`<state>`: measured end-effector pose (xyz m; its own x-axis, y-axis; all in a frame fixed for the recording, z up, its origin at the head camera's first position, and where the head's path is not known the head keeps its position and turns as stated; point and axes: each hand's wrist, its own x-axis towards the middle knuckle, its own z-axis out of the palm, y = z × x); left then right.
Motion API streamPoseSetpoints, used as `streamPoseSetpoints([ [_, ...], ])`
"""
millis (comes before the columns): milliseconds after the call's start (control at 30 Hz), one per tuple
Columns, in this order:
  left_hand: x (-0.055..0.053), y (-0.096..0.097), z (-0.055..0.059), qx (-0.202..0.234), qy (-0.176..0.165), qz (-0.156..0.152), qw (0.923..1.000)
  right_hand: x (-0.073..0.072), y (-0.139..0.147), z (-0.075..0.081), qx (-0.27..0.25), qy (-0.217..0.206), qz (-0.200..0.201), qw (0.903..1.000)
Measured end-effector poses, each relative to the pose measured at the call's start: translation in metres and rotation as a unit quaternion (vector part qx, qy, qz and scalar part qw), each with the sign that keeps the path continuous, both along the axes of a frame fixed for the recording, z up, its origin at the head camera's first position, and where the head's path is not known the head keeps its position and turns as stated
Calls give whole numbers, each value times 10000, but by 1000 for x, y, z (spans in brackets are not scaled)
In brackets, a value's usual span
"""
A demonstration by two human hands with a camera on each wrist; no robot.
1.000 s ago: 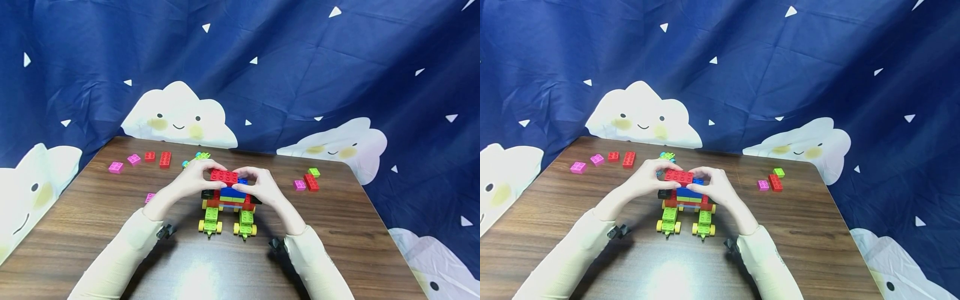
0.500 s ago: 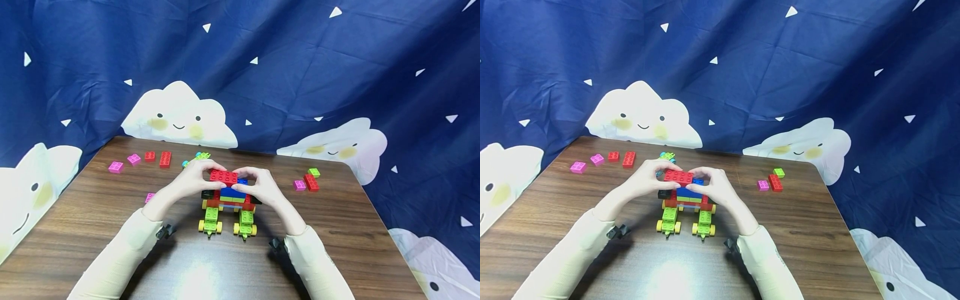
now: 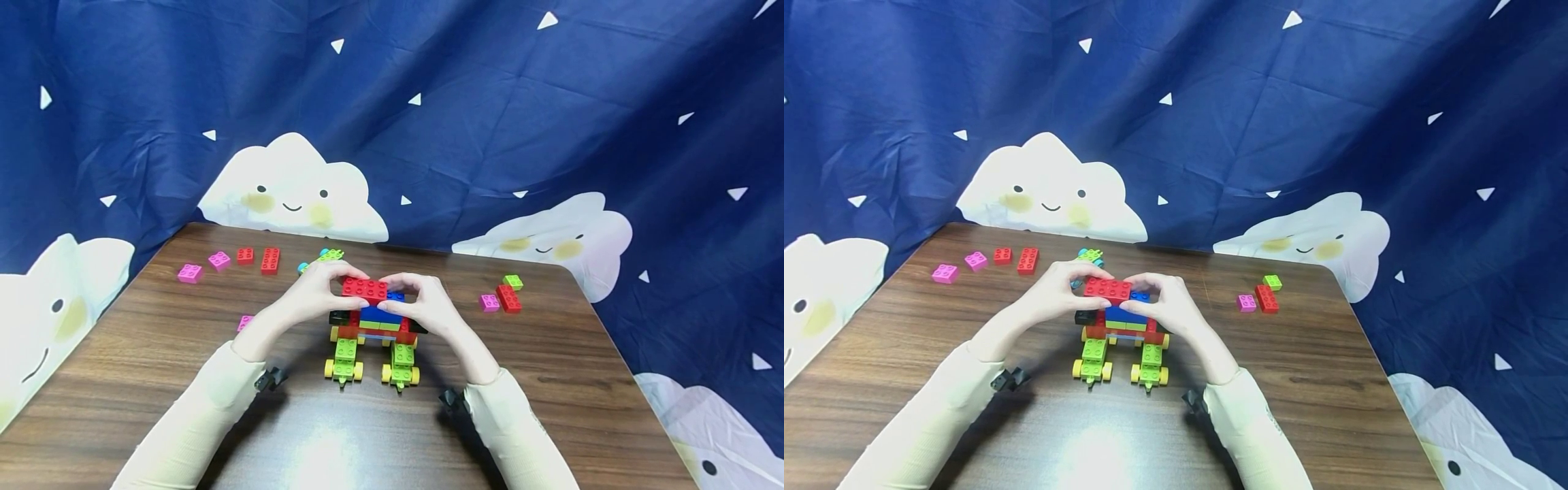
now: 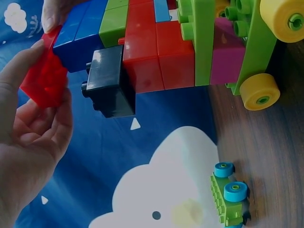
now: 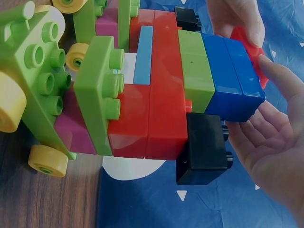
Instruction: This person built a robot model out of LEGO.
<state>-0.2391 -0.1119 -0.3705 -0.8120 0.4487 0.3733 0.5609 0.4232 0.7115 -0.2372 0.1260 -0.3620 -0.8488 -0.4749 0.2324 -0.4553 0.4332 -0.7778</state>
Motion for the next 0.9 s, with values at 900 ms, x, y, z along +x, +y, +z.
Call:
streamPoseSetpoints([
  [900, 2, 2, 0, -42, 67, 36, 10000, 1, 3, -4, -35, 51, 10, 10000],
])
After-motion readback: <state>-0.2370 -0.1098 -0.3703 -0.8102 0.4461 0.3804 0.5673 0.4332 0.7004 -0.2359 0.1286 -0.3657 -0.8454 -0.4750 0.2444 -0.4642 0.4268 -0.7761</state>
